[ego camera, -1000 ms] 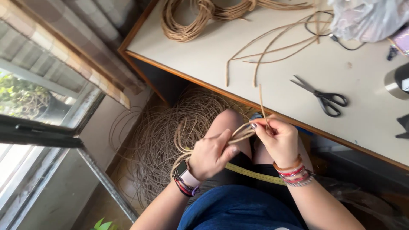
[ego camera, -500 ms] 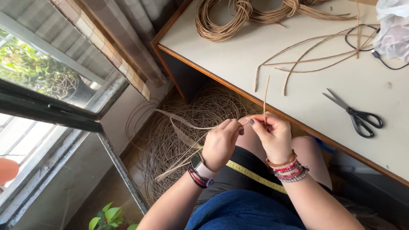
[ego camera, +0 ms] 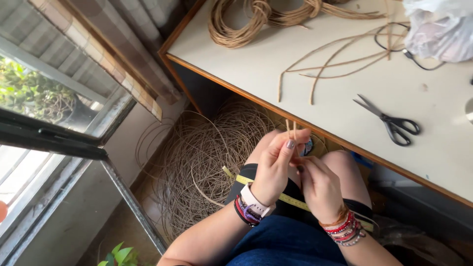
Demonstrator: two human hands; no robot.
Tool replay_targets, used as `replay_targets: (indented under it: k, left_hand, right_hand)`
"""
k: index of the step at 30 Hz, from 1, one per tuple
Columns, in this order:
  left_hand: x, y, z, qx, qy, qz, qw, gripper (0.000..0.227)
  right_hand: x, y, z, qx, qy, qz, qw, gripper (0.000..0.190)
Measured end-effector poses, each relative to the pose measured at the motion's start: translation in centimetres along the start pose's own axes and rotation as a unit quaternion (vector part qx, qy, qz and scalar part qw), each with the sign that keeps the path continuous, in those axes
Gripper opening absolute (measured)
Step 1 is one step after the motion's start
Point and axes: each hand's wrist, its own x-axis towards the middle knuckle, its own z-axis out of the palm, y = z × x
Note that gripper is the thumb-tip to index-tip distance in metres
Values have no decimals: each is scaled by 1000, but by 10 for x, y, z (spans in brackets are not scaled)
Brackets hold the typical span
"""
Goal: Measuring and coiling lengths of natural fiber at a workspace.
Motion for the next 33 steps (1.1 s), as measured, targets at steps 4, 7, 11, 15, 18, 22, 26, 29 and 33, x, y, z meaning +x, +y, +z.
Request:
replay_targets:
  k: [4, 7, 11, 15, 18, 22, 26, 29, 33]
  left_hand:
    - [-4, 0, 19, -12, -23, -30, 999, 41]
    - [-7, -4, 28, -61, -34, -38, 997, 40]
    - [-3, -10, 37, -132, -25, -75, 988, 28]
    - [11, 16, 52, -162, 10, -39, 986, 26]
    - [34, 0, 28, -371, 79, -68, 923, 10]
    - [49, 44, -11, -198, 126, 89, 968, 17]
    - [37, 38, -51, -45, 133, -67, 988, 27]
    - [10, 19, -66, 433, 94, -80, 893, 40]
    - [-12, 46, 14, 651, -99, 247, 711, 27]
  right_hand:
    - [-12, 7, -6, 4, 19, 14, 1000, 21]
    - [-23, 17, -9, -20, 27, 6, 999, 20]
    - [-26, 24, -19, 55, -36, 86, 994, 26]
    - [-39, 43, -22, 350, -119, 207, 906, 42]
    - [-48, 56, -46, 382, -122, 208, 892, 33]
    - [-95, 139, -97, 370, -101, 375, 844, 38]
    - [-77, 107, -149, 111, -200, 250, 941, 27]
    - [-75, 92, -148, 29, -209, 224, 951, 25]
    - [-58, 65, -123, -1, -248, 122, 961, 18]
